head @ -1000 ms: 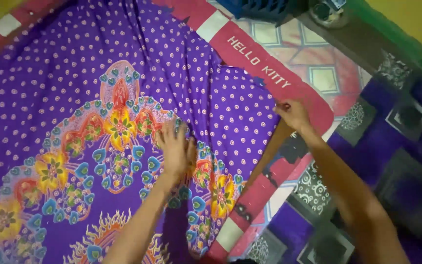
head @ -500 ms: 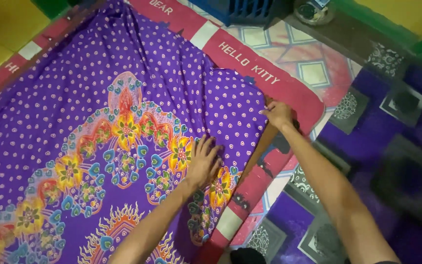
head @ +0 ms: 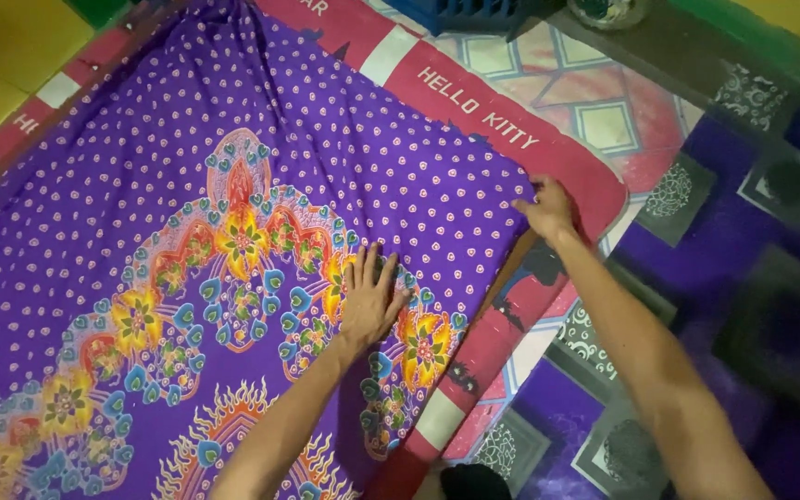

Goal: The person folds a purple patterned sheet on a bed, then stacks folded clothes on a red plastic stool. They also move a helmet and a small container on a cabinet and adjust a window latch.

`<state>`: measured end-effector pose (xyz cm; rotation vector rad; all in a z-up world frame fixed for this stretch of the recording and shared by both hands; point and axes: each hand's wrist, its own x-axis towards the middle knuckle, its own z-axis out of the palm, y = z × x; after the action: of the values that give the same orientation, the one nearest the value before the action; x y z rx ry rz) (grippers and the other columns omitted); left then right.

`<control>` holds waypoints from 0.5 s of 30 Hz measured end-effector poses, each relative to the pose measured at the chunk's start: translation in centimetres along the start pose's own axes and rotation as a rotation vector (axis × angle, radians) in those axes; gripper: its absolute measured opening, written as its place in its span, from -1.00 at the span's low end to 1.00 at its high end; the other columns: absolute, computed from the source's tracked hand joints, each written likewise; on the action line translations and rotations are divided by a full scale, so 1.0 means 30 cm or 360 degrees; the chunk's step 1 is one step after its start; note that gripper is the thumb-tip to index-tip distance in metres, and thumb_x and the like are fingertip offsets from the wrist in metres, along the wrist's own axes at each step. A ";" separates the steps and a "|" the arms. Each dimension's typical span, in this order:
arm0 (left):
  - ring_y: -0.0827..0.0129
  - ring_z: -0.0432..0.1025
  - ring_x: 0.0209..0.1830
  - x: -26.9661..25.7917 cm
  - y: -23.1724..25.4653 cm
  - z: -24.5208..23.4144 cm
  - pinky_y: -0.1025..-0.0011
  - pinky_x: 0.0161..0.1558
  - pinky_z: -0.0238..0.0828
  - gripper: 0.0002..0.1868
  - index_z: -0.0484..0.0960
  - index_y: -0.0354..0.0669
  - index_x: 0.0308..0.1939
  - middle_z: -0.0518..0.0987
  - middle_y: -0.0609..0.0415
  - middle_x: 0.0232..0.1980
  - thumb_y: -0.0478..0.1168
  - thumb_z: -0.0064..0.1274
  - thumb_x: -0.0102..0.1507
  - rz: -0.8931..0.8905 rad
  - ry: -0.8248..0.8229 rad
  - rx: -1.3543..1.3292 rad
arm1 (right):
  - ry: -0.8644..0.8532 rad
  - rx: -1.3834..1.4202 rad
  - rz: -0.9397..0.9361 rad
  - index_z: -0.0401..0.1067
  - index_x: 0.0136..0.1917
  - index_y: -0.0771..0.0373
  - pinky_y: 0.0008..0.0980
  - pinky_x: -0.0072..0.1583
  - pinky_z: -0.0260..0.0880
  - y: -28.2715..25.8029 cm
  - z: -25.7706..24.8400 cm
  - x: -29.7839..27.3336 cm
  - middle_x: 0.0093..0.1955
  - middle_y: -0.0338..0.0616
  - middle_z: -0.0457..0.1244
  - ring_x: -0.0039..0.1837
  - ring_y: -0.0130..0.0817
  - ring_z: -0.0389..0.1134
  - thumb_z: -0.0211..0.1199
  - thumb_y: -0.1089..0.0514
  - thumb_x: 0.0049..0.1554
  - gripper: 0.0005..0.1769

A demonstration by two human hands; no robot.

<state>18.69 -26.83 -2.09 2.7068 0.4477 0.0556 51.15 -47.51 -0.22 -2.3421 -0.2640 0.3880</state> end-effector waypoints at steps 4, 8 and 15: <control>-0.15 -0.36 0.68 -0.002 -0.006 -0.013 -0.21 0.53 -0.37 -0.25 0.05 0.14 0.61 -0.12 -0.19 0.66 0.34 -0.41 0.42 0.0007 -0.0044 -0.0026 | 0.0257 -0.0259 -0.0164 0.56 0.23 0.03 -0.10 0.21 0.45 0.258 0.037 0.159 0.03 -0.06 0.44 0.22 -0.03 0.43 0.33 0.10 0.08 -0.59; -0.16 -0.41 0.68 -0.008 -0.003 -0.011 -0.21 0.53 -0.44 -0.25 0.06 0.15 0.60 -0.16 -0.17 0.67 0.35 -0.41 0.42 0.0031 -0.0088 -0.0011 | 0.0128 -0.0105 0.0118 0.58 0.06 0.00 -0.13 0.01 0.50 0.116 -0.028 0.059 -0.02 -0.13 0.44 0.05 -0.10 0.48 0.29 -0.16 0.06 -0.64; -0.14 -0.42 0.68 0.014 0.032 -0.032 -0.28 0.50 -0.54 -0.23 0.05 0.18 0.61 -0.16 -0.13 0.69 0.40 -0.44 0.41 0.0031 -0.0094 0.0048 | 0.0079 -0.0351 -0.0026 0.61 -0.11 0.15 -0.11 -0.07 0.42 0.054 -0.012 0.007 -0.19 0.00 0.41 0.02 0.05 0.48 0.40 -0.01 0.15 -0.80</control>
<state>19.29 -27.16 -0.84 2.7342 0.4078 -0.0258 51.59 -48.83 -1.14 -2.5602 -0.3160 0.3055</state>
